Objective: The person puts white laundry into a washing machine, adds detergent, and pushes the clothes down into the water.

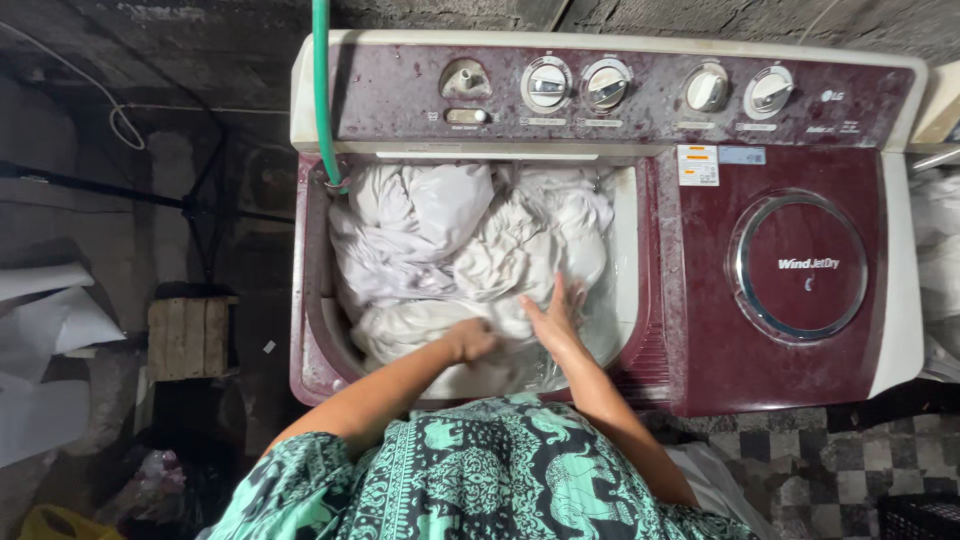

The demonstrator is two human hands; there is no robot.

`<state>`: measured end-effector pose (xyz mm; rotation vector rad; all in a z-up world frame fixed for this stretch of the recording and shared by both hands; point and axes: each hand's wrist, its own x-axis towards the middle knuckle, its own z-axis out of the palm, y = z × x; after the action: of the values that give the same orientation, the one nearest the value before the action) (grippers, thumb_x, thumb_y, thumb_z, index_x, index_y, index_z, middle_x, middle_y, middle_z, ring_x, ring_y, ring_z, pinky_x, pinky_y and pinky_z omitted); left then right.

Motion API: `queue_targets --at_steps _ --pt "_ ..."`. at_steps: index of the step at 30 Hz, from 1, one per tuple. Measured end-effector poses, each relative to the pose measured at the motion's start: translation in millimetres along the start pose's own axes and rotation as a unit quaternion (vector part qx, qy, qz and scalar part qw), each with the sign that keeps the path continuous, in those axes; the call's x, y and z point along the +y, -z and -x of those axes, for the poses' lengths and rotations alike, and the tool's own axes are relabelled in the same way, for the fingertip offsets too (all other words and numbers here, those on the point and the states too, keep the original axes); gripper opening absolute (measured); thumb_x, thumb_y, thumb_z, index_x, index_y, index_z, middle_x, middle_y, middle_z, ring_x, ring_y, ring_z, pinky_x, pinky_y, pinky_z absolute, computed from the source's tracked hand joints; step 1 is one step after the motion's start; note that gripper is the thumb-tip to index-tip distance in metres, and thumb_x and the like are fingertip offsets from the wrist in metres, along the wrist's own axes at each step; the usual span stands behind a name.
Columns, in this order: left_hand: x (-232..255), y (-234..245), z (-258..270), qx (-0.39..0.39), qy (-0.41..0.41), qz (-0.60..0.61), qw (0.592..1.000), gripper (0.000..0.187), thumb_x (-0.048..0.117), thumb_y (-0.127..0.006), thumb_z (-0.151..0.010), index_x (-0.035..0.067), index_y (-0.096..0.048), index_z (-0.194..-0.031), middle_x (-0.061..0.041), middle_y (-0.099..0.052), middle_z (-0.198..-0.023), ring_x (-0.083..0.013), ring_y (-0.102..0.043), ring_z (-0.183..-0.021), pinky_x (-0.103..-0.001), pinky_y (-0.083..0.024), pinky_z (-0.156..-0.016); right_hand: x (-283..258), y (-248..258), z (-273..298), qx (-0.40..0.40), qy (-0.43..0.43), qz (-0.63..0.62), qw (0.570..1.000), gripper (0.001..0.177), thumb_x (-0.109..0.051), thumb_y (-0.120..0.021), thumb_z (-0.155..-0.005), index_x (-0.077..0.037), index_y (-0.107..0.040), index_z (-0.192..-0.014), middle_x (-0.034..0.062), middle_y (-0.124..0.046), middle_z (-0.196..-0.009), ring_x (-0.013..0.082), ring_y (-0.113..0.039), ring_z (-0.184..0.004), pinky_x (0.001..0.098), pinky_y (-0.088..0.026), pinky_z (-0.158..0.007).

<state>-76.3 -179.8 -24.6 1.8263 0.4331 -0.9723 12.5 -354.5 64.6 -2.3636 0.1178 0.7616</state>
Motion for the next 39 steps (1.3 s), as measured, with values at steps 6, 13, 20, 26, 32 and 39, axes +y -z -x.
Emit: queue_targets --at_steps 6,13,20,26,32,39 --pt "54.6 -38.5 5.2 -0.096 -0.138 0.218 0.961 0.047 0.035 -0.068 -0.095 0.0 -0.064 -0.126 -0.019 -0.067 -0.123 -0.0323 -0.067 -0.105 -0.047 -0.059 -0.086 -24.1 8.2 -49.5 0.076 0.029 0.065 0.995 0.109 -0.063 -0.067 -0.084 -0.023 -0.006 -0.165 0.0197 0.011 -0.171 0.04 0.014 -0.158 0.0729 -0.001 -0.118" --pt "91.6 49.2 100.1 0.295 -0.331 0.084 0.893 0.035 0.024 -0.068 -0.094 0.006 -0.069 -0.124 -0.019 -0.07 -0.124 -0.035 -0.064 -0.115 -0.044 -0.05 -0.1 -64.8 -12.0 -128.1 0.031 0.023 0.08 0.996 0.112 -0.07 -0.063 -0.083 -0.022 -0.003 -0.165 0.0184 0.012 -0.172 0.0408 0.01 -0.156 0.0751 -0.009 -0.115" --pt "65.8 154.3 147.9 0.503 -0.138 -0.145 0.841 0.068 0.03 -0.087 -0.063 0.01 -0.068 -0.125 -0.021 -0.063 -0.126 -0.0403 -0.058 -0.114 -0.052 -0.045 -0.091 -86.5 -17.9 -199.8 0.043 0.158 0.126 0.978 0.118 -0.065 -0.077 -0.069 -0.007 -0.024 -0.157 0.025 -0.029 -0.16 0.0414 -0.031 -0.149 0.0499 -0.032 -0.12" --pt "-22.6 117.1 40.6 0.203 0.083 -0.241 0.945 0.049 0.044 -0.072 -0.085 0.018 -0.072 -0.126 -0.012 -0.07 -0.128 -0.0304 -0.067 -0.121 -0.046 -0.05 -0.104 -135.7 -2.5 -175.8 -0.039 0.181 0.22 0.958 0.095 -0.062 -0.084 -0.067 0.002 -0.058 -0.132 0.0295 -0.063 -0.128 0.0427 -0.062 -0.121 0.0449 -0.048 -0.105" --pt "-49.3 62.8 -36.3 0.124 0.013 -0.257 0.958 0.049 0.046 -0.065 -0.09 0.015 -0.071 -0.128 -0.014 -0.069 -0.129 -0.0317 -0.065 -0.12 -0.044 -0.049 -0.104 -120.2 -26.2 -93.7 -0.075 0.277 0.246 0.926 0.055 -0.051 -0.077 -0.079 -0.007 -0.072 -0.112 0.0221 -0.074 -0.105 0.0409 -0.071 -0.101 0.0486 -0.055 -0.09" --pt "-69.4 38.4 -13.1 -0.081 -0.018 -0.298 0.951 0.05 0.049 -0.058 -0.097 0.012 -0.069 -0.13 -0.016 -0.068 -0.13 -0.0332 -0.064 -0.119 -0.041 -0.047 -0.105 -68.8 -18.0 28.5 -0.112 0.278 0.254 0.919 0.033 -0.03 -0.071 -0.087 0.001 -0.067 -0.098 0.022 -0.072 -0.092 0.0364 -0.072 -0.086 0.052 -0.055 -0.086"
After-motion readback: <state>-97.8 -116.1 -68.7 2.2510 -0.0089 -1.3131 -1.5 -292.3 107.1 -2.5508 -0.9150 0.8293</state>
